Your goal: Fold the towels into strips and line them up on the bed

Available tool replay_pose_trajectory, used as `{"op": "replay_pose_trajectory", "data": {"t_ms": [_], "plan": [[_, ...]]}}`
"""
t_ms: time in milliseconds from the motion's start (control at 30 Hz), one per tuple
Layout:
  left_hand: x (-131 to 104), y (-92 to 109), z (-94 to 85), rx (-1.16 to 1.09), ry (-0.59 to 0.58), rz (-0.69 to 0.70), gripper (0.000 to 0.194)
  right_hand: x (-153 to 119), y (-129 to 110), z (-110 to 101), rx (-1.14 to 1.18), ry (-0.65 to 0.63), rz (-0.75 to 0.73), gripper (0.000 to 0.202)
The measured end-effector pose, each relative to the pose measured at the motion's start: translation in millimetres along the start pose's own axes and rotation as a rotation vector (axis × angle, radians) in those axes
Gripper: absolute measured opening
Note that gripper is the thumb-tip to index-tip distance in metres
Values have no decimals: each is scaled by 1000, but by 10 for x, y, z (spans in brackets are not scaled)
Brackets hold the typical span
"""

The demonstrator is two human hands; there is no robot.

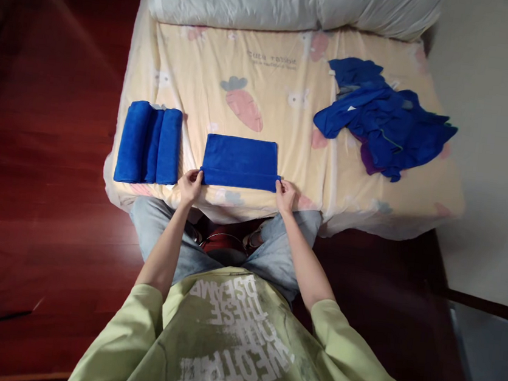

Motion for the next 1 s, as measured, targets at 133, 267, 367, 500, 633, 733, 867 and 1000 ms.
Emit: {"op": "replay_pose_trajectory", "data": {"t_ms": [133,267,367,500,633,733,867,1000], "plan": [[10,2,-8,-12,21,-21,28,0,-40,-9,-1,14,13,47],[11,12,-15,-44,13,-44,24,-4,-60,-15,14,8,32,44],[4,31,-22,-68,2,-37,24,6,-27,-14,35,10,56,42],[-11,48,-44,-60,12,-17,22,35,51,-10,55,25,89,39],[-31,64,-50,-61,5,-1,20,51,99,-3,68,24,94,36],[-48,86,-60,-46,6,16,20,46,120,0,63,18,102,36],[-61,101,-70,-22,7,41,23,34,113,-7,60,23,91,36],[-54,92,-62,2,-4,54,23,34,107,-7,64,33,85,34]]}}
Point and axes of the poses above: each hand's wrist, its own x-axis towards the middle knuckle, its own z-axis out of the palm, y = z × x, the point moved 8 cm from there along x, towards the middle knuckle, and after that the axes turned 9 degrees about x, right-handed, at the moved point
